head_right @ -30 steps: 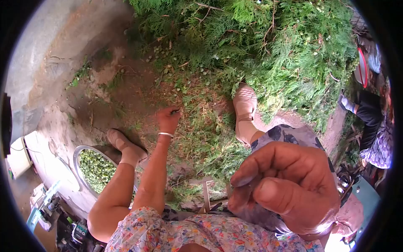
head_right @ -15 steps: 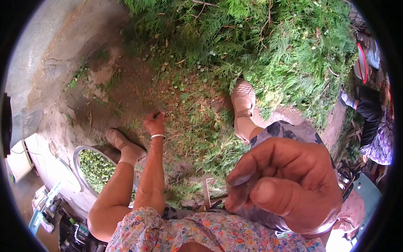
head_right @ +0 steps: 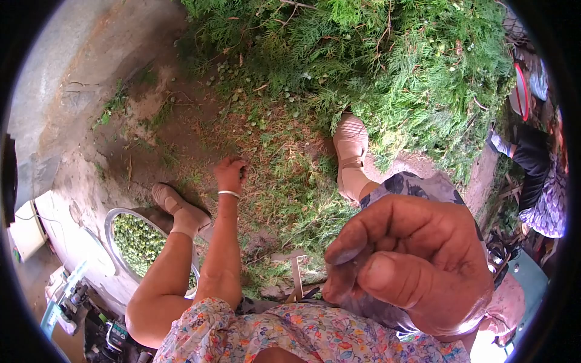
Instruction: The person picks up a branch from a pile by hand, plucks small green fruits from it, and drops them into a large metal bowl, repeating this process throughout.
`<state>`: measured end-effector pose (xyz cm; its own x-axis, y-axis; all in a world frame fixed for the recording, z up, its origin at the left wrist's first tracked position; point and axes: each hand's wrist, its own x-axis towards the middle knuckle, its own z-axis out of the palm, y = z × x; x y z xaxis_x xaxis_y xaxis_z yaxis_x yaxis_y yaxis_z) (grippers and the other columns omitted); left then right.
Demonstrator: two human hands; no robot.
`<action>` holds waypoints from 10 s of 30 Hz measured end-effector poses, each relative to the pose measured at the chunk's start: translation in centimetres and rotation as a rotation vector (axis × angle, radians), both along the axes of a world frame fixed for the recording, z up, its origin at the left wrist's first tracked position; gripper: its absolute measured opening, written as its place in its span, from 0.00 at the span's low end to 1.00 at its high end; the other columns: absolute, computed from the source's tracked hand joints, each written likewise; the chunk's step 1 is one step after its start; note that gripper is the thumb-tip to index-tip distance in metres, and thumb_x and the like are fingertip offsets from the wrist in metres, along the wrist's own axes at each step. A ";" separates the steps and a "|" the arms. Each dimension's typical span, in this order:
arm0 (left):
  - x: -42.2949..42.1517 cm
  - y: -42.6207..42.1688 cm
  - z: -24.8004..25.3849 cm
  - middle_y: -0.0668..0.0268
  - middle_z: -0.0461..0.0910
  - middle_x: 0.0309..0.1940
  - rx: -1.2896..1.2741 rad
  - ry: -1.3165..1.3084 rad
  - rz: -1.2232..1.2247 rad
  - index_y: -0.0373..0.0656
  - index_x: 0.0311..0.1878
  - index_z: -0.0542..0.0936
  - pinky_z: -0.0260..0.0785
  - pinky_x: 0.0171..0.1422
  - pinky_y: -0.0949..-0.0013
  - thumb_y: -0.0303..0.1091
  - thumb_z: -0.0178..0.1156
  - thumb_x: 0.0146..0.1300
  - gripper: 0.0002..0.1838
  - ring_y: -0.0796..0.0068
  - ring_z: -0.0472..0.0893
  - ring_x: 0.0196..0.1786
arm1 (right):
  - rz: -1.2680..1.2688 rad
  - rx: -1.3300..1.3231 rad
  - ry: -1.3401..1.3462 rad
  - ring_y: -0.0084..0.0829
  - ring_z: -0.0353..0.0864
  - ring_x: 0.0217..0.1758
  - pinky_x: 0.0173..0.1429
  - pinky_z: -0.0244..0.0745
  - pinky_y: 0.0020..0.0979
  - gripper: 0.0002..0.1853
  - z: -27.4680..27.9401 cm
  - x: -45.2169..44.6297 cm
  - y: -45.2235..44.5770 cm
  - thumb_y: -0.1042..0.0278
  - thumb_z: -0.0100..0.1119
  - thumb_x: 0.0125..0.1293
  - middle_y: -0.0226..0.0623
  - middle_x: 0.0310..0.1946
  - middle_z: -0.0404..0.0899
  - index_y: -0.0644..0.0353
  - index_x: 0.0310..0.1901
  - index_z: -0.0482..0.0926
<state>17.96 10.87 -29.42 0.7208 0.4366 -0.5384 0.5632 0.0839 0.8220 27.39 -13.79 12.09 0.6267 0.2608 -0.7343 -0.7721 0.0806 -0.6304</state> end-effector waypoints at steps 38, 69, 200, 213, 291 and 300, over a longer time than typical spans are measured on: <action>2.7 -5.1 -0.3 0.60 0.82 0.25 0.784 -0.025 -0.380 0.36 0.34 0.81 0.74 0.36 0.63 0.28 0.66 0.49 0.09 0.69 0.80 0.25 | 0.000 0.043 -0.021 0.42 0.81 0.25 0.34 0.80 0.42 0.21 -0.2 0.0 -0.1 0.64 0.65 0.56 0.54 0.22 0.77 0.78 0.34 0.71; 5.0 -3.3 6.6 0.57 0.79 0.31 -0.655 0.104 0.084 0.35 0.39 0.78 0.67 0.25 0.64 0.22 0.55 0.53 0.09 0.65 0.75 0.24 | 0.548 0.185 -0.179 0.25 0.76 0.30 0.36 0.72 0.31 0.15 -0.3 -1.0 -1.1 0.64 0.53 0.66 0.39 0.29 0.79 0.70 0.44 0.74; 8.9 -6.2 0.7 0.50 0.63 0.64 0.866 -0.295 -0.346 0.44 0.60 0.72 0.48 0.69 0.41 0.57 0.59 0.57 0.33 0.40 0.55 0.68 | 0.373 -0.861 -0.861 0.32 0.79 0.29 0.34 0.73 0.28 0.24 -1.1 0.1 -5.1 0.55 0.68 0.48 0.43 0.28 0.80 0.71 0.37 0.79; 7.8 -11.6 0.2 0.56 0.58 0.68 1.059 -0.073 -0.645 0.48 0.66 0.64 0.46 0.69 0.36 0.56 0.53 0.62 0.33 0.37 0.47 0.71 | 0.504 -0.907 -0.953 0.41 0.82 0.32 0.37 0.75 0.33 0.25 -1.4 0.6 -4.8 0.50 0.69 0.46 0.44 0.28 0.81 0.68 0.34 0.80; 0.1 -4.9 36.3 0.60 0.77 0.34 -1.196 -0.242 -0.157 0.38 0.45 0.74 0.63 0.16 0.80 0.39 0.53 0.64 0.14 0.73 0.77 0.31 | 0.300 -0.059 -0.901 0.18 0.74 0.23 0.26 0.71 0.22 0.03 -0.4 -2.2 5.4 0.84 0.59 0.56 0.30 0.23 0.76 0.65 0.30 0.77; 0.1 -4.2 36.1 0.56 0.78 0.38 -1.228 -0.299 -0.164 0.37 0.46 0.74 0.65 0.17 0.80 0.37 0.53 0.64 0.14 0.70 0.77 0.34 | 0.041 0.303 -0.558 0.20 0.73 0.22 0.25 0.73 0.23 0.05 0.0 -0.9 3.8 0.76 0.61 0.60 0.30 0.23 0.76 0.66 0.36 0.76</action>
<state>18.11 6.67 6.66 0.8815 -0.3365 -0.3314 0.4460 0.8239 0.3496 26.44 -9.96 12.11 0.8789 0.4377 -0.1898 -0.3402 0.2960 -0.8926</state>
